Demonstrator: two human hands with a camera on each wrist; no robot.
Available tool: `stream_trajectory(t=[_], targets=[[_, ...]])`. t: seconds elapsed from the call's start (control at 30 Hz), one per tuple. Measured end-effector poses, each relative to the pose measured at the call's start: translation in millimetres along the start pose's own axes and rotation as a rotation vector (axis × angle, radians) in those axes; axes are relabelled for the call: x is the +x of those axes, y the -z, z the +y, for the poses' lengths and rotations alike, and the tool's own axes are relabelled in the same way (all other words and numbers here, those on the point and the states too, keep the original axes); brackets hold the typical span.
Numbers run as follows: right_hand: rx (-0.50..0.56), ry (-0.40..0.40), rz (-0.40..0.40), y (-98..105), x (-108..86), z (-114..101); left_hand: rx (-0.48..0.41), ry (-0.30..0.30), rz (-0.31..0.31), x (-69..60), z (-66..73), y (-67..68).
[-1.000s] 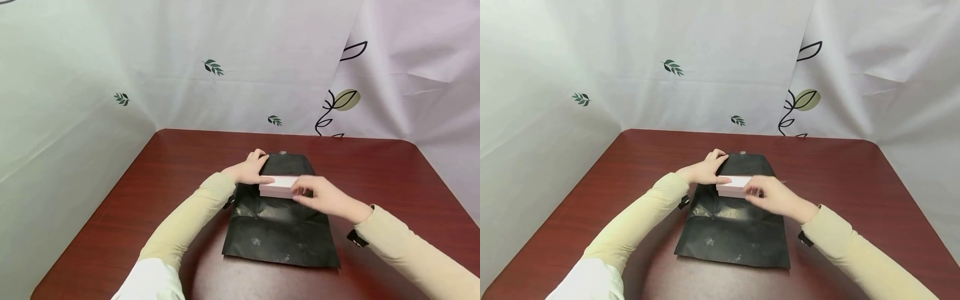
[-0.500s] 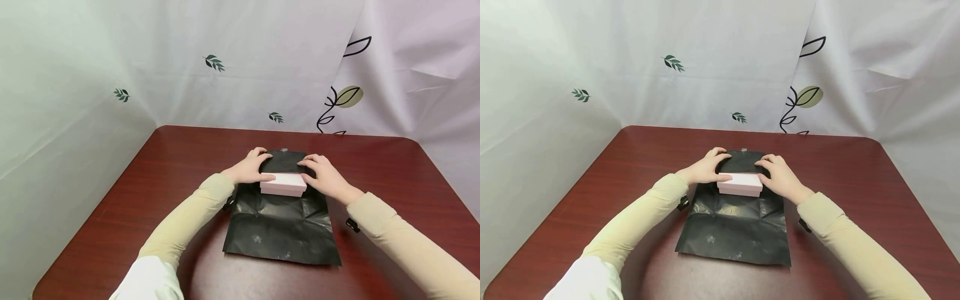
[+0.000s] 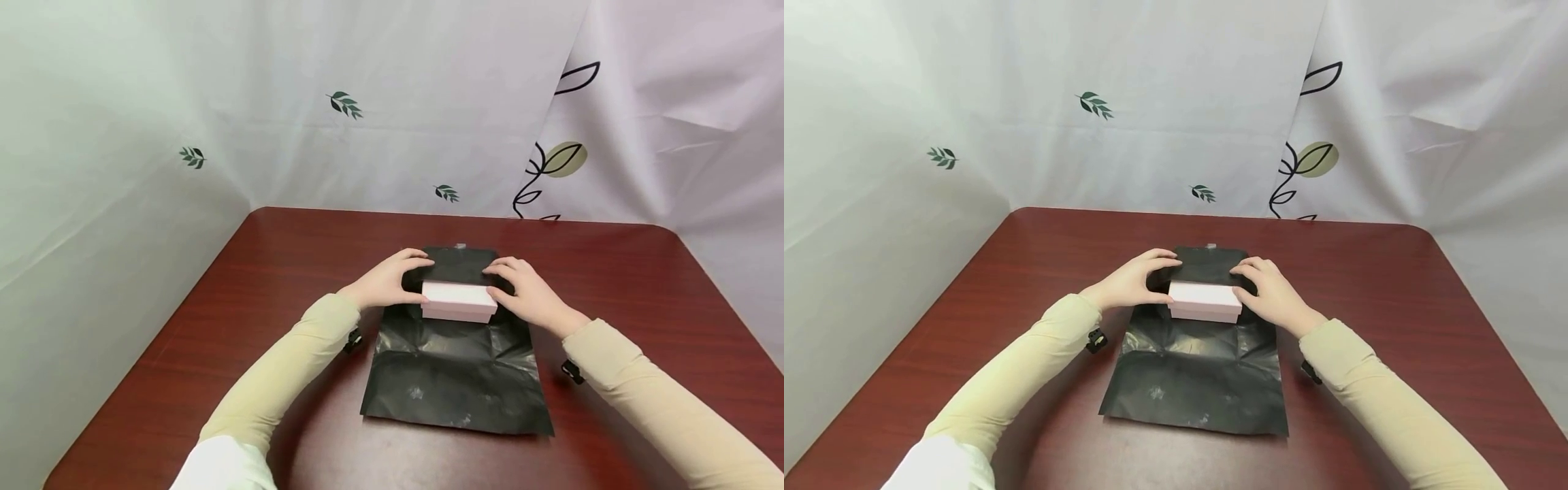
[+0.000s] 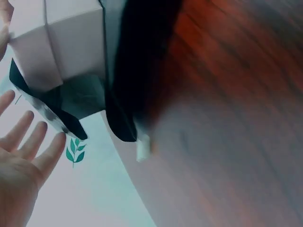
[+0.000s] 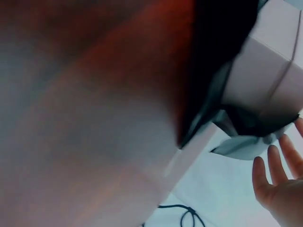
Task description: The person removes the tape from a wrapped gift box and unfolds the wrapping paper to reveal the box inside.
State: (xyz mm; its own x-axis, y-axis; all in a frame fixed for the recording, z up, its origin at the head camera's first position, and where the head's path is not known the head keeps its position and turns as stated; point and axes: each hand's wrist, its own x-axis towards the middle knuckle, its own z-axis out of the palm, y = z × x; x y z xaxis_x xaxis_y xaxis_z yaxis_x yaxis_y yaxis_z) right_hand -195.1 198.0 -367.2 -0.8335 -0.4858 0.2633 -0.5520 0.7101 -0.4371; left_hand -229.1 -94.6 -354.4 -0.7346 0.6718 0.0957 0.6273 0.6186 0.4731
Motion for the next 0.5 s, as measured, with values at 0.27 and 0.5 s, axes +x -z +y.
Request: stream_trajectory(t=[0.27, 0.5], targets=[[0.046, 0.021, 0.044, -1, -0.2, 8, -0.036, -0.038, 0.018, -12.6, -8.8, -1.8], [0.017, 0.046, 0.083, 7, 6.4, 11, -0.027, -0.006, 0.113, -10.3, -15.2, -0.6]])
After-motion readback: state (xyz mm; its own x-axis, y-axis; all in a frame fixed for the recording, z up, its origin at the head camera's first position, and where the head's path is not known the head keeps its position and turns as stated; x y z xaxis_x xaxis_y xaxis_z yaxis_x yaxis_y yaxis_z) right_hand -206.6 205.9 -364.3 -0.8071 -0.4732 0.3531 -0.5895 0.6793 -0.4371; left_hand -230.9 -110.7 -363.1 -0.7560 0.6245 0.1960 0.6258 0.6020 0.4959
